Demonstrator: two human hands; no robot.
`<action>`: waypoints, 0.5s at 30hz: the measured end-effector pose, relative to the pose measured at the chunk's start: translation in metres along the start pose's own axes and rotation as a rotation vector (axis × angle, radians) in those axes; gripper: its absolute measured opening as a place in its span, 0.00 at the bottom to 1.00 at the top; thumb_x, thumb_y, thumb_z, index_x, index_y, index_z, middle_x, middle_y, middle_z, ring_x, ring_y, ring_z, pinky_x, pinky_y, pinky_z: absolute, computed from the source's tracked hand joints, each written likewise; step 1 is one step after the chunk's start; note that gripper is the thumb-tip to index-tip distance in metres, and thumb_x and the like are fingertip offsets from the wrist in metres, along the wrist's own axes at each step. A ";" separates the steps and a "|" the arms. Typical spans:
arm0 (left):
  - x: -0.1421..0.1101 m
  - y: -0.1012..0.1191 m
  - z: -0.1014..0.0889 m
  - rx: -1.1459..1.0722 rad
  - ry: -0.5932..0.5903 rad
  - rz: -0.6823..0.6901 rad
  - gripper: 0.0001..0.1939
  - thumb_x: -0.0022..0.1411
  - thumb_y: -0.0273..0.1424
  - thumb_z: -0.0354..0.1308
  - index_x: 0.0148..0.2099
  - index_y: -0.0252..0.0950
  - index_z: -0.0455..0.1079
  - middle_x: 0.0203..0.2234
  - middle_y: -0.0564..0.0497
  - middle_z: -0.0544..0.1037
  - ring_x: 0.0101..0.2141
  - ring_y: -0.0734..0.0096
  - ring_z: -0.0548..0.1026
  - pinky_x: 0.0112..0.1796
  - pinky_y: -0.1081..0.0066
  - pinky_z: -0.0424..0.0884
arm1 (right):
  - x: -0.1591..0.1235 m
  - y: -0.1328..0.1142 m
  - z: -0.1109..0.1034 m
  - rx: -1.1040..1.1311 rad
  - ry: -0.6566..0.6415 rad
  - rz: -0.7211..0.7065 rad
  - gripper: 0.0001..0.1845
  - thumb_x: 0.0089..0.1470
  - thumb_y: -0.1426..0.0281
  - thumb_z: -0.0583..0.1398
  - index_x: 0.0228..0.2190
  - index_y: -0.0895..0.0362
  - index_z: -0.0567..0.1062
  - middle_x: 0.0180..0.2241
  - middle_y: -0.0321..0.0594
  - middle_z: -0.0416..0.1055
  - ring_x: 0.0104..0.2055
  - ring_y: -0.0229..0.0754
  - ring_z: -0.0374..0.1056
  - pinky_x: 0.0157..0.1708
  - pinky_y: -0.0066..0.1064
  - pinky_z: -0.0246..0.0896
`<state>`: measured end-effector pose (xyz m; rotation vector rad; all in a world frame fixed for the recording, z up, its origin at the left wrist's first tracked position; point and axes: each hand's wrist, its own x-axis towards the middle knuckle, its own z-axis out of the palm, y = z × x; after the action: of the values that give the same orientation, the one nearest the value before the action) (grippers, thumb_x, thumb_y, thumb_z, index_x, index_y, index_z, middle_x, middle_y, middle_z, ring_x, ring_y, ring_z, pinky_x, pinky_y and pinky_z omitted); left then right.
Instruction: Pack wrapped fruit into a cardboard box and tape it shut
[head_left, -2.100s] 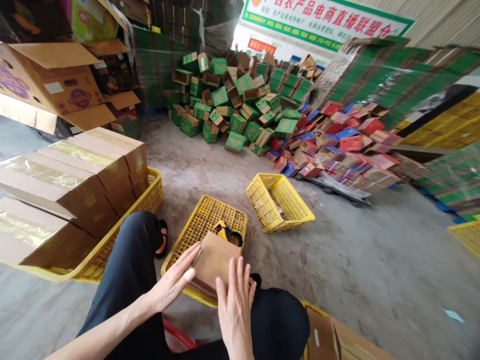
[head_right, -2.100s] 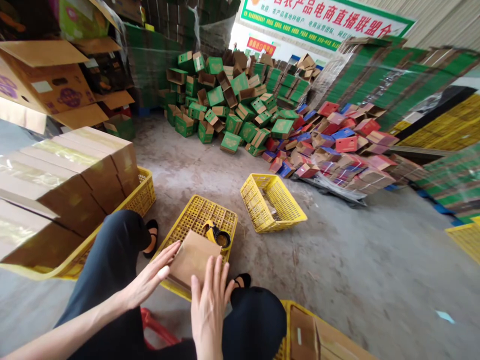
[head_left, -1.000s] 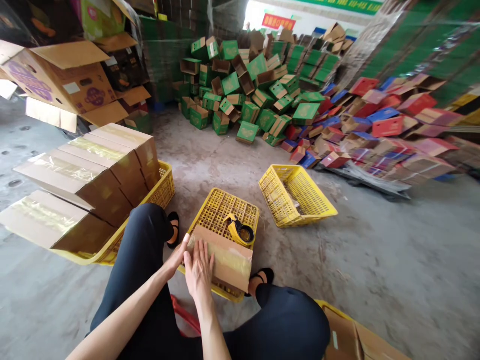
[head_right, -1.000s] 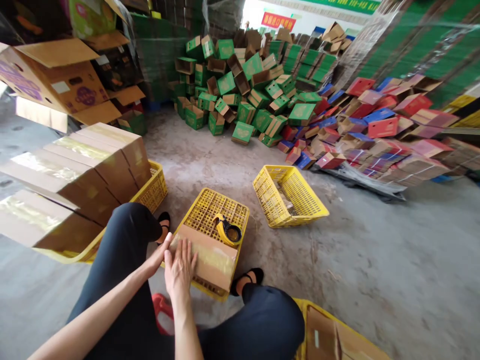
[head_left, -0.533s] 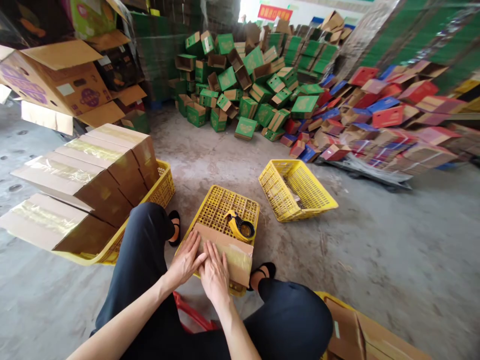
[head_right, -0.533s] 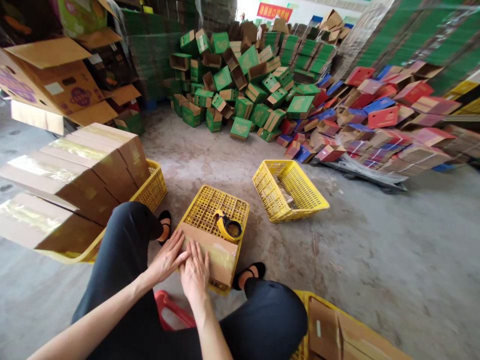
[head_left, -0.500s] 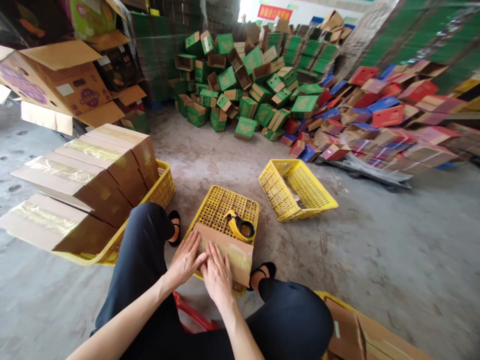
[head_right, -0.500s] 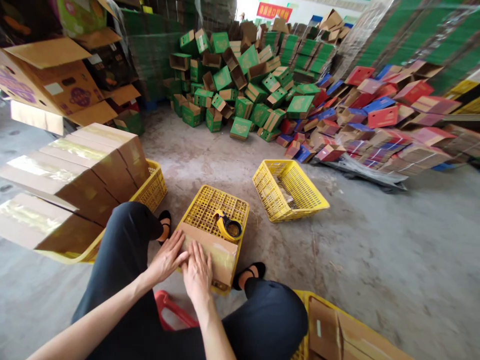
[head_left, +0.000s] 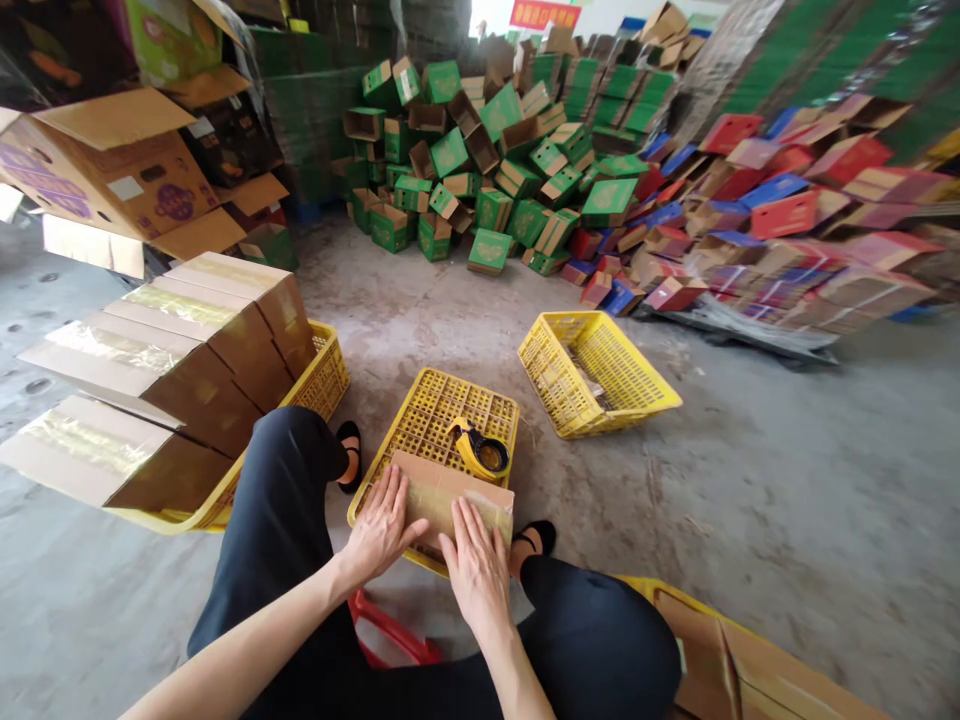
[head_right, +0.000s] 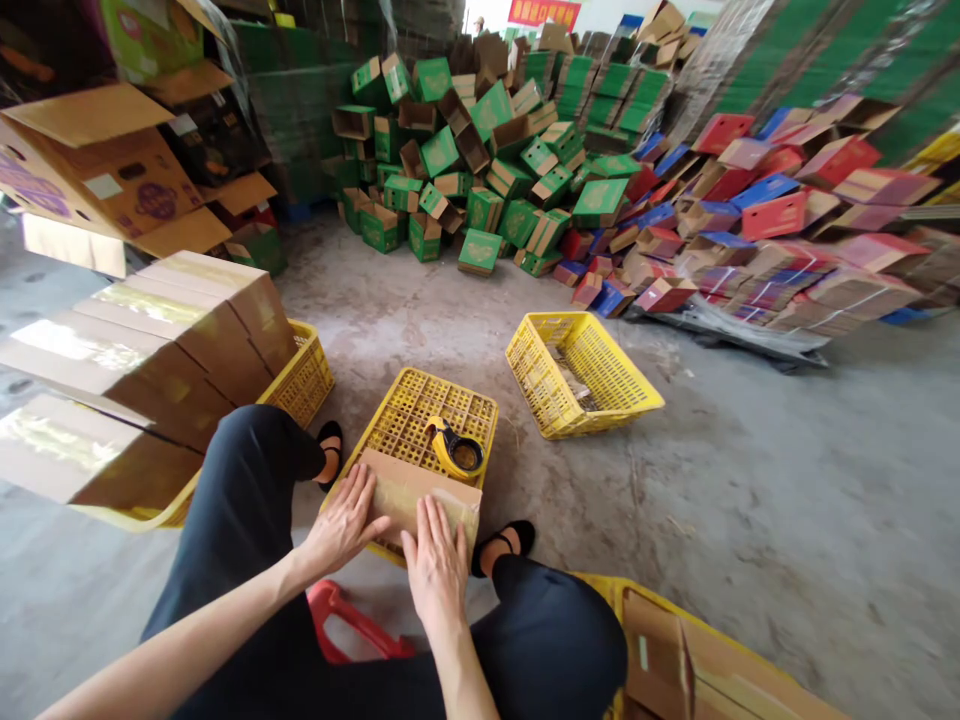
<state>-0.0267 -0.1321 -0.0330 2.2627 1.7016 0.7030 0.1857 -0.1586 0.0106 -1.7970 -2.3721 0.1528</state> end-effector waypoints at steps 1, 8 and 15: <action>0.000 0.001 0.000 0.000 0.005 -0.005 0.43 0.71 0.56 0.46 0.74 0.27 0.52 0.70 0.28 0.55 0.70 0.39 0.52 0.66 0.44 0.57 | -0.003 0.005 0.000 -0.003 0.013 0.030 0.31 0.73 0.56 0.45 0.68 0.57 0.62 0.68 0.50 0.61 0.68 0.52 0.61 0.65 0.50 0.56; -0.005 0.001 -0.002 0.014 -0.009 -0.012 0.43 0.72 0.56 0.44 0.75 0.29 0.50 0.71 0.30 0.53 0.71 0.41 0.51 0.67 0.45 0.54 | -0.019 0.031 0.004 -0.021 0.070 0.194 0.35 0.72 0.53 0.39 0.67 0.59 0.64 0.67 0.53 0.62 0.68 0.54 0.61 0.64 0.54 0.55; 0.001 0.006 -0.005 0.028 -0.019 -0.020 0.42 0.71 0.56 0.47 0.72 0.28 0.55 0.71 0.29 0.53 0.71 0.41 0.52 0.67 0.46 0.53 | -0.021 0.034 0.007 0.014 0.059 0.227 0.35 0.72 0.54 0.40 0.68 0.60 0.61 0.69 0.53 0.59 0.69 0.54 0.58 0.63 0.54 0.57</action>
<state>-0.0245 -0.1338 -0.0256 2.2605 1.7336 0.6550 0.2218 -0.1690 -0.0039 -2.0302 -2.1172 0.1411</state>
